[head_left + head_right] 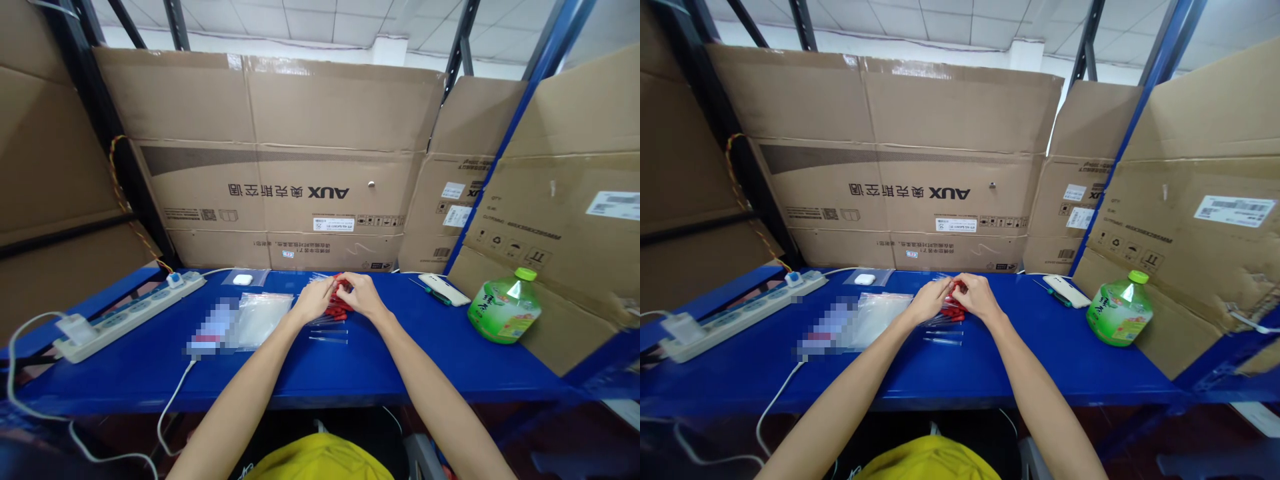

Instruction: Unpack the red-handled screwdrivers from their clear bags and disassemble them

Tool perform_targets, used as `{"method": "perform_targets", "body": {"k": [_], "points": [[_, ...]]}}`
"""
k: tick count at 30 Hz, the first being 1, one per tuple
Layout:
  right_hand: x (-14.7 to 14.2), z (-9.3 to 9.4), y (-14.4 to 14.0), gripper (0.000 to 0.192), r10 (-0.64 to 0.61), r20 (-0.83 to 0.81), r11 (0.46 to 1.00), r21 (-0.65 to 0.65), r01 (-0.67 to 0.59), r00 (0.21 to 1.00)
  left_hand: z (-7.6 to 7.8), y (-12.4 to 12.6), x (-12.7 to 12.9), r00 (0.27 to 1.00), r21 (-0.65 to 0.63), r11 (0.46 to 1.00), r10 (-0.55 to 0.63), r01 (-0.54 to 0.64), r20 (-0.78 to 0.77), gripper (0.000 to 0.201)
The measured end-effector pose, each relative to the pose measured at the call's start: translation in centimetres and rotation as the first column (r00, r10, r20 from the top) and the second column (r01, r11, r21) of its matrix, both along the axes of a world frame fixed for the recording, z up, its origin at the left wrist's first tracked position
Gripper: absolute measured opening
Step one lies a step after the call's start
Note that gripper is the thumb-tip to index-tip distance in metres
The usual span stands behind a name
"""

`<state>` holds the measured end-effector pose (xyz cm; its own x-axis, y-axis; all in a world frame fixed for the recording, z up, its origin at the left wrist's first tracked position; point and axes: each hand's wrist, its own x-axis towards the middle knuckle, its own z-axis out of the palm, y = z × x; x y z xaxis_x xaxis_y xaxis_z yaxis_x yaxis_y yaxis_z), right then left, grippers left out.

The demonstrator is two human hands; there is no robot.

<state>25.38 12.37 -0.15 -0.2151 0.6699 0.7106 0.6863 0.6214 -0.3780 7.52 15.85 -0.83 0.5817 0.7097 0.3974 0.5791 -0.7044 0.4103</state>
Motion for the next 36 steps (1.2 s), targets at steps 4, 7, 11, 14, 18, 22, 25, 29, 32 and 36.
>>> {"method": "perform_targets", "body": {"k": [4,7,11,14,18,22,25,29,32,36], "points": [[-0.2,0.0,0.0,0.023,-0.021,0.006,1.0,0.016,0.021,1.0,0.1,0.0,0.1,1.0,-0.007,1.0,-0.008,0.008,0.016,0.04],[-0.3,0.1,0.0,0.021,-0.041,0.013,0.999,0.031,0.04,0.999,0.3,0.0,0.2,0.999,-0.005,1.0,-0.024,0.024,0.035,0.039],[-0.3,0.2,0.0,0.019,-0.049,0.015,0.998,0.039,0.048,0.999,0.4,-0.1,0.3,0.999,0.002,0.999,-0.04,0.04,0.032,0.037],[-0.3,0.1,0.1,0.018,-0.042,-0.002,0.999,0.024,0.042,0.999,0.5,-0.2,0.1,0.999,0.007,1.0,-0.017,0.016,0.029,0.035],[-0.1,-0.2,0.4,0.023,-0.007,-0.07,1.0,-0.027,0.005,0.998,0.5,-0.4,-0.1,1.0,0.039,0.999,0.008,-0.009,0.027,0.03],[0.2,-0.3,0.5,0.029,0.021,-0.115,0.997,-0.076,-0.03,0.993,0.6,-0.4,-0.3,1.0,0.074,0.997,0.017,-0.017,-0.008,0.029],[0.3,-0.2,0.5,0.017,0.038,-0.096,0.994,-0.101,-0.048,0.995,0.5,-0.5,-0.3,0.998,0.067,0.998,0.007,-0.003,-0.057,0.029],[0.5,-0.1,0.5,0.014,0.045,-0.121,0.992,-0.109,-0.058,0.992,0.4,-0.7,-0.3,0.997,0.057,0.998,-0.013,0.017,-0.074,0.032],[0.7,-0.1,0.4,0.013,0.066,-0.145,0.989,-0.122,-0.084,0.987,0.4,-0.7,-0.3,0.997,0.052,0.998,-0.043,0.047,-0.066,0.036],[0.7,-0.1,0.3,0.01,0.078,-0.151,0.985,-0.143,-0.1,0.985,0.1,-0.5,-0.3,0.997,0.049,0.997,-0.058,0.061,-0.056,0.038]]}}
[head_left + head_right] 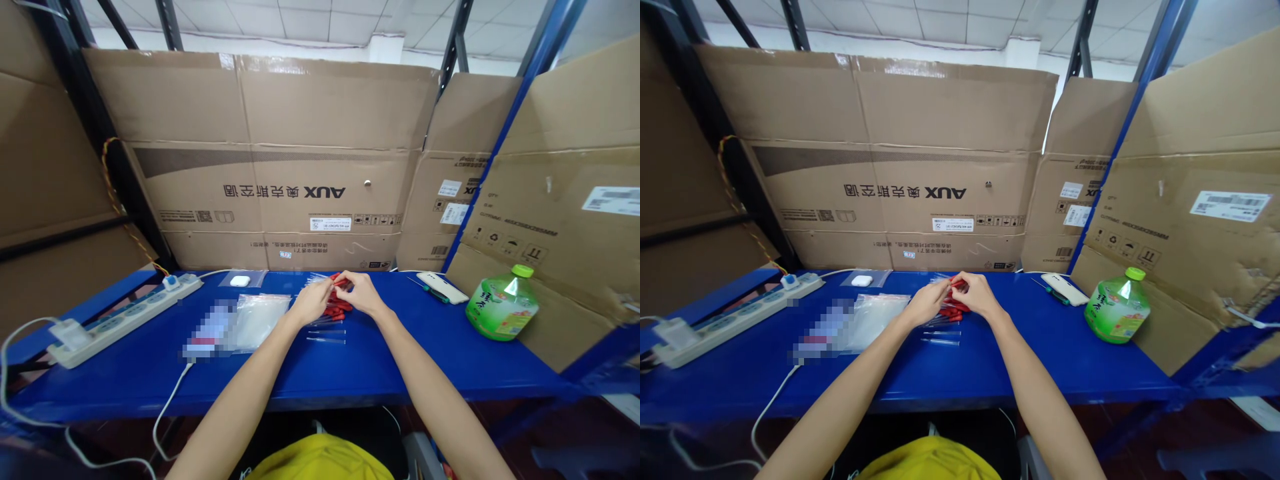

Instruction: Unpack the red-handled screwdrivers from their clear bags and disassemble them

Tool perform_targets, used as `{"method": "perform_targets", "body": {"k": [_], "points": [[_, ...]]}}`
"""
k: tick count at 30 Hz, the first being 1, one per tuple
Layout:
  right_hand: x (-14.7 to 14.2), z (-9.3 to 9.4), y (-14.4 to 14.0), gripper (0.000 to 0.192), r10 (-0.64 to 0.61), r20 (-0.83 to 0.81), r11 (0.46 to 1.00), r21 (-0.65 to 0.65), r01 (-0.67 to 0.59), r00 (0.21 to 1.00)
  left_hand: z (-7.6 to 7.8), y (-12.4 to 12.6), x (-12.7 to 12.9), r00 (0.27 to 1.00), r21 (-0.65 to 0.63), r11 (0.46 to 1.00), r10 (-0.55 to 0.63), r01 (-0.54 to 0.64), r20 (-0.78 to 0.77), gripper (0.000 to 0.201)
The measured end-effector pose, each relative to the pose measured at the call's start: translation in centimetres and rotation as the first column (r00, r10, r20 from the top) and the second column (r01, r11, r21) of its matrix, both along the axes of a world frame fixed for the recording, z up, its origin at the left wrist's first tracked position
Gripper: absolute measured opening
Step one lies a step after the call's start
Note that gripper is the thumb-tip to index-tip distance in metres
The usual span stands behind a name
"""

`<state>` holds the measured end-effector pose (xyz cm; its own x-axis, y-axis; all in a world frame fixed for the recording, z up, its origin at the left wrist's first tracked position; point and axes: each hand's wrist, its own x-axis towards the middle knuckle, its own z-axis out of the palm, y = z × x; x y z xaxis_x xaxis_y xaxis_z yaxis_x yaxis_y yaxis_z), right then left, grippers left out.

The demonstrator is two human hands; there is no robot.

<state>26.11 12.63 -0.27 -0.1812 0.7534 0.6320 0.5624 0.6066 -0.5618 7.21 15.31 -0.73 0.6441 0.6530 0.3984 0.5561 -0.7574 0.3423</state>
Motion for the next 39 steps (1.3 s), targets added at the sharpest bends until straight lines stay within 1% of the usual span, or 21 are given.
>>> {"method": "perform_targets", "body": {"k": [3,7,11,16,22,26,29,32,35,39], "points": [[-0.2,0.1,-0.1,0.008,-0.023,0.01,1.0,0.015,0.023,1.0,-0.1,0.1,0.0,1.0,0.015,1.0,0.009,-0.009,0.006,0.036],[-0.6,0.3,-0.4,0.006,-0.066,0.058,0.996,0.058,0.063,0.996,0.2,0.0,0.1,0.999,0.02,1.0,0.003,-0.004,0.033,0.033],[-0.8,0.2,-0.5,0.009,-0.121,0.121,0.988,0.109,0.108,0.985,0.6,-0.1,0.1,0.998,0.001,1.0,-0.012,0.012,0.061,0.031],[-0.9,0.1,-0.4,0.013,-0.141,0.188,0.981,0.159,0.112,0.972,0.7,0.1,0.1,0.996,-0.009,1.0,-0.021,0.022,0.085,0.03],[-1.1,0.1,-0.3,0.013,-0.146,0.199,0.976,0.19,0.108,0.969,0.7,0.1,0.2,0.993,-0.001,0.999,-0.032,0.032,0.114,0.031],[-1.1,0.3,-0.4,0.013,-0.124,0.17,0.981,0.17,0.095,0.978,0.9,0.1,0.1,0.994,0.011,1.0,-0.022,0.021,0.106,0.032],[-0.9,0.5,-0.5,0.012,-0.072,0.107,0.99,0.13,0.058,0.992,1.1,0.0,-0.1,0.994,0.01,1.0,0.014,-0.015,0.109,0.035],[-0.5,0.6,-0.4,0.018,-0.014,0.027,0.997,0.082,0.012,1.0,1.2,-0.2,-0.2,0.991,0.022,1.0,0.012,-0.015,0.134,0.036],[-0.1,0.4,-0.2,0.023,-0.018,0.001,0.999,0.038,0.018,1.0,1.4,-0.5,-0.1,0.986,0.044,0.999,0.009,-0.017,0.169,0.031],[0.2,0.3,-0.1,0.016,-0.021,0.019,1.0,0.003,0.021,1.0,1.3,-0.6,0.0,0.98,0.043,0.999,0.02,-0.029,0.199,0.023]]}}
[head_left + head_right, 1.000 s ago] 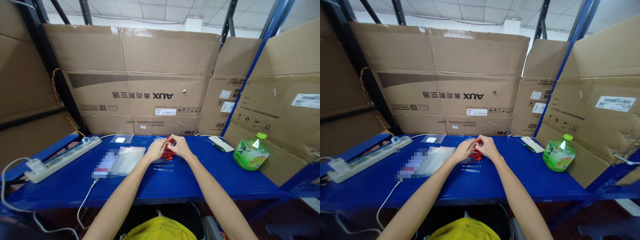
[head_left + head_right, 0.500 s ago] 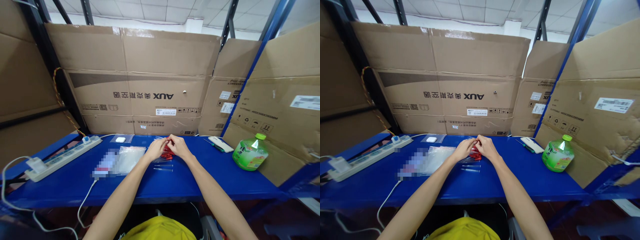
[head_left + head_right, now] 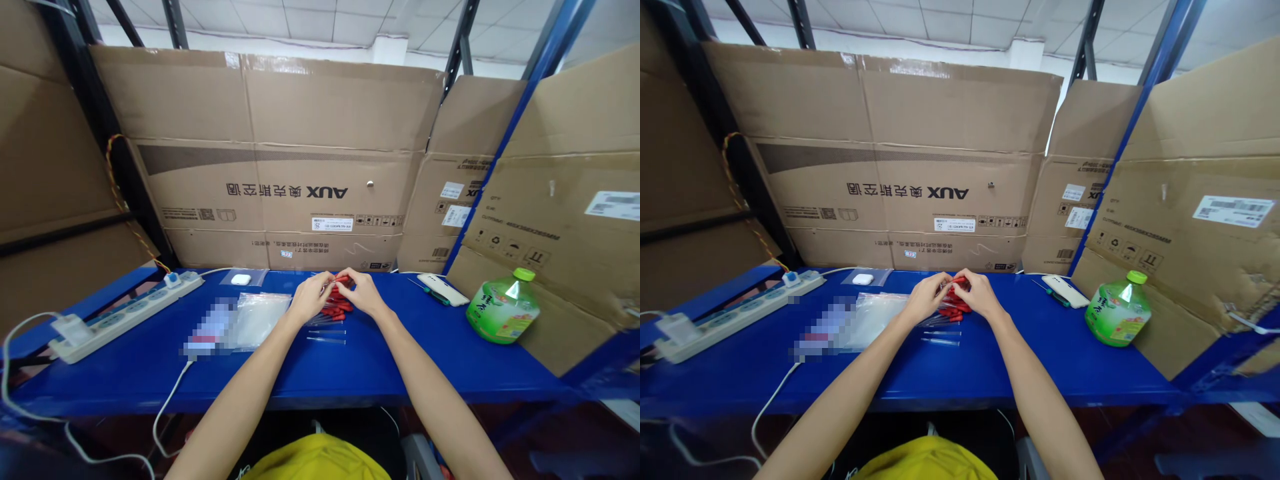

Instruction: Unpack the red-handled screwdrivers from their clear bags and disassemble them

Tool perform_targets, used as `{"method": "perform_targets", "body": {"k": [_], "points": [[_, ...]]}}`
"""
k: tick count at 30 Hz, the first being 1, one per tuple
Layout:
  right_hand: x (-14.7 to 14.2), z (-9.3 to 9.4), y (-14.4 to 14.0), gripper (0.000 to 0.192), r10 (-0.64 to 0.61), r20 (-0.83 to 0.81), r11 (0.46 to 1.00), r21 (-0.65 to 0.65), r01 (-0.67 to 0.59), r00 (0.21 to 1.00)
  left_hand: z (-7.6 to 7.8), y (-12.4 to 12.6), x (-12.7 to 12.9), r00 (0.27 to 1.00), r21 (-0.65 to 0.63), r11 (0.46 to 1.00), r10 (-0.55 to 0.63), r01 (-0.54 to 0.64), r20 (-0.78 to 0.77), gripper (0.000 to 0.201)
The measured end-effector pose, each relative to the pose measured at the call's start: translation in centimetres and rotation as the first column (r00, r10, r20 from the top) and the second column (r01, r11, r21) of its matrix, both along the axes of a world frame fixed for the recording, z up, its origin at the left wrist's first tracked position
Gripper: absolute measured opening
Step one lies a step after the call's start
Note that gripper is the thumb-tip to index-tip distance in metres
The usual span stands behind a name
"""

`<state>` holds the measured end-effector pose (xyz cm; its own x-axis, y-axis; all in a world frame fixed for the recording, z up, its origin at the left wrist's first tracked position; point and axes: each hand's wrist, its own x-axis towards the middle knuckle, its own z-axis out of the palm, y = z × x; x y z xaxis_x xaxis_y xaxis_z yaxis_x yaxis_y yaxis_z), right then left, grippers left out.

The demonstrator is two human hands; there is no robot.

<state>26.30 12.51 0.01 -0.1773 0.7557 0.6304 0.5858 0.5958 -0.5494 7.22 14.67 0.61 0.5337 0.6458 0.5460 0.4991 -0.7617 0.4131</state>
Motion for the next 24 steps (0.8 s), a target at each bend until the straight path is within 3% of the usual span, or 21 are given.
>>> {"method": "perform_targets", "body": {"k": [11,19,24], "points": [[-0.9,-0.3,-0.2,0.011,-0.102,0.098,0.994,0.055,0.097,0.99,-0.8,0.7,0.5,0.993,-0.052,0.992,-0.113,0.112,-0.018,0.03],[-1.0,0.0,-0.2,0.013,-0.173,0.28,0.975,0.185,0.123,0.944,-1.0,0.9,0.8,0.997,-0.019,0.997,-0.07,0.069,-0.023,0.031],[-1.3,-0.1,0.0,0.014,-0.2,0.309,0.966,0.221,0.135,0.93,-1.0,0.9,0.9,0.998,-0.014,0.997,-0.07,0.07,-0.007,0.03]]}}
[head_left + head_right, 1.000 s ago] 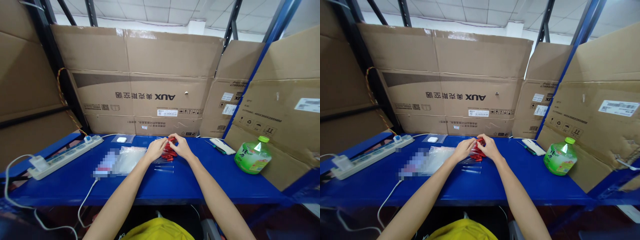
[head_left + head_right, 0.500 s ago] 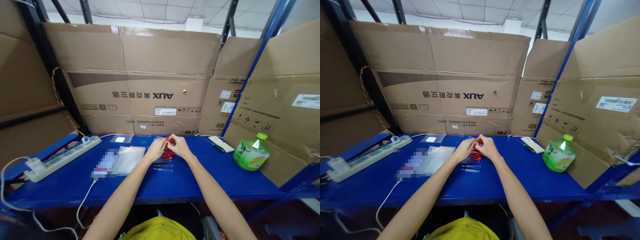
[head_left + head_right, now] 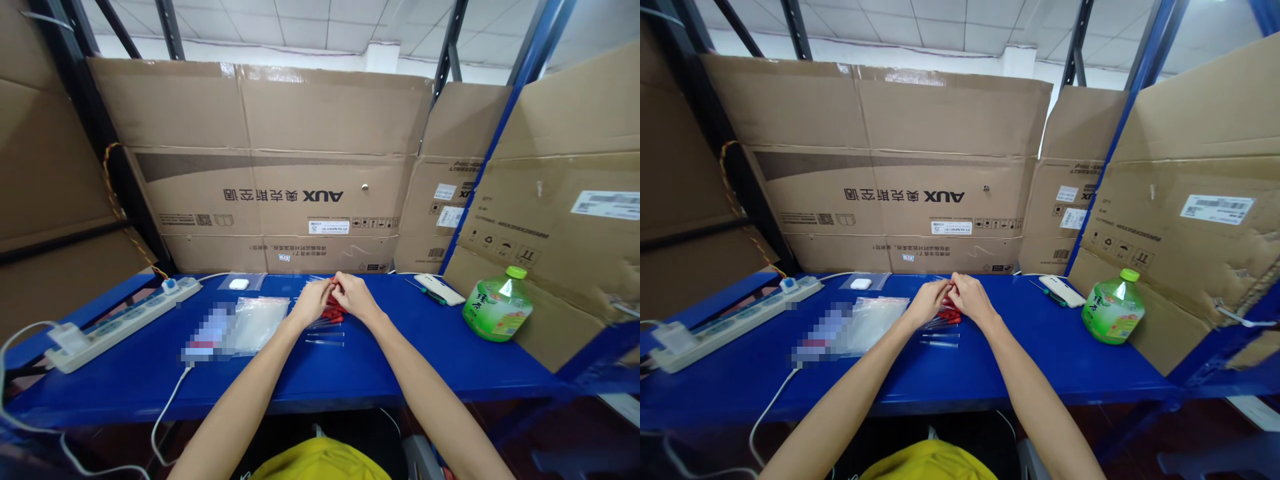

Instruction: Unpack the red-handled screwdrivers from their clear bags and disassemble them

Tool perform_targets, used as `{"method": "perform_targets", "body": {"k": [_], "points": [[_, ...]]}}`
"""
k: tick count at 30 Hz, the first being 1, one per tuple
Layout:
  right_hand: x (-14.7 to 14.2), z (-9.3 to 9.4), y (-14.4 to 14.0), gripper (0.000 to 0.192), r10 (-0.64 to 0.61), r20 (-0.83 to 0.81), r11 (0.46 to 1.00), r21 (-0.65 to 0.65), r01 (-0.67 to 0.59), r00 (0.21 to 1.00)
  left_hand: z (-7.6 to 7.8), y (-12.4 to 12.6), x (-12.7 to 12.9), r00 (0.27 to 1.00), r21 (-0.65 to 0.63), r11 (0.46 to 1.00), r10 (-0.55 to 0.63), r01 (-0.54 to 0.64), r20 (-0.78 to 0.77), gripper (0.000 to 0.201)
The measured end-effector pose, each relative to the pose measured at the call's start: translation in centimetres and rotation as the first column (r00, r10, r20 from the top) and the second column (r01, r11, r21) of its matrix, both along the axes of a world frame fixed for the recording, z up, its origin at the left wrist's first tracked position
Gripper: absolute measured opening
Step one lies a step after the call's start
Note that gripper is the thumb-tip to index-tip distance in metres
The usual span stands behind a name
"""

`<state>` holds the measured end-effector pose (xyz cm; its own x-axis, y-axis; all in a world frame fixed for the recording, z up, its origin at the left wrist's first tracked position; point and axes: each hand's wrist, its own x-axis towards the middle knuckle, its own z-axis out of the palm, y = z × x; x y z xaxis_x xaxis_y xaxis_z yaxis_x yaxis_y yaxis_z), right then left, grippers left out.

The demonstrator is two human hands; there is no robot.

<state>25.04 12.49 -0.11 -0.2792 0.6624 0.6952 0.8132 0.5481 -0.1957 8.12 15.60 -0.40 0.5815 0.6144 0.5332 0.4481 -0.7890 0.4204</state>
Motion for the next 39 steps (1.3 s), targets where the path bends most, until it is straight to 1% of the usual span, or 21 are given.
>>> {"method": "perform_targets", "body": {"k": [3,5,8,10,13,15,16,17,19,22,25,28,30,31,33,35,39], "points": [[-0.1,0.1,-0.1,0.014,-0.002,-0.021,1.0,0.025,0.002,1.0,0.1,0.0,0.0,1.0,0.011,1.0,-0.027,0.027,0.007,0.03],[0.0,0.2,-0.2,0.014,0.017,-0.062,1.0,0.021,-0.016,0.998,0.2,-0.1,0.0,0.999,0.015,0.999,-0.044,0.044,0.012,0.03],[0.4,0.3,-0.2,0.012,0.065,-0.225,0.995,-0.059,-0.08,0.972,0.6,-0.4,0.0,0.998,-0.01,0.998,-0.057,0.057,0.022,0.033],[0.7,0.3,-0.1,0.009,0.104,-0.401,0.976,-0.134,-0.171,0.91,1.0,-0.6,-0.1,0.997,-0.042,0.996,-0.073,0.074,0.034,0.036],[0.8,0.3,0.3,0.008,0.146,-0.637,0.927,-0.179,-0.33,0.757,1.7,-1.1,-0.1,0.991,-0.083,0.991,-0.103,0.109,0.082,0.039],[0.8,0.5,0.5,0.008,0.148,-0.732,0.904,-0.173,-0.392,0.665,2.1,-1.4,0.0,0.985,-0.1,0.987,-0.113,0.126,0.127,0.04],[0.7,0.7,0.5,0.009,0.143,-0.759,0.901,-0.166,-0.401,0.635,2.2,-1.4,0.2,0.982,-0.107,0.986,-0.114,0.13,0.148,0.04],[0.6,0.8,0.6,0.009,0.138,-0.774,0.905,-0.155,-0.396,0.618,2.2,-1.5,0.3,0.98,-0.116,0.984,-0.112,0.132,0.166,0.04],[0.5,1.2,0.5,0.01,0.128,-0.773,0.928,-0.128,-0.351,0.621,2.2,-1.4,0.5,0.977,-0.138,0.983,-0.096,0.124,0.192,0.04],[0.0,1.5,0.3,0.012,0.086,-0.72,0.969,-0.102,-0.227,0.689,2.0,-1.1,0.8,0.981,-0.153,0.985,-0.044,0.074,0.19,0.039],[-0.8,1.3,-0.1,0.014,-0.031,-0.641,0.994,-0.101,-0.044,0.767,1.7,-0.7,1.1,0.989,-0.115,0.993,0.018,0.0,0.15,0.037],[-1.8,0.9,-0.4,0.017,-0.148,-0.54,0.989,-0.062,0.136,0.829,1.4,-0.4,1.4,0.991,-0.053,0.995,0.093,-0.088,0.099,0.033],[-2.3,0.8,-0.5,0.019,-0.182,-0.463,0.979,-0.004,0.204,0.867,1.3,-0.3,1.7,0.989,-0.011,0.992,0.123,-0.123,0.085,0.03],[-2.4,0.8,-0.5,0.019,-0.197,-0.444,0.974,0.014,0.226,0.874,1.2,-0.3,1.8,0.988,0.009,0.991,0.129,-0.13,0.084,0.03],[-2.5,0.9,-0.5,0.019,-0.227,-0.472,0.966,0.002,0.258,0.852,1.2,-0.3,1.9,0.988,0.044,0.99,0.128,-0.132,0.089,0.03],[-2.4,1.0,-0.3,0.02,-0.249,-0.554,0.963,-0.056,0.263,0.795,1.1,-0.3,2.0,0.989,0.064,0.99,0.123,-0.128,0.085,0.029],[-1.9,0.9,0.5,0.022,-0.251,-0.68,0.967,-0.153,0.202,0.689,1.0,0.1,2.1,0.992,0.079,0.99,0.115,-0.119,0.056,0.029]]}}
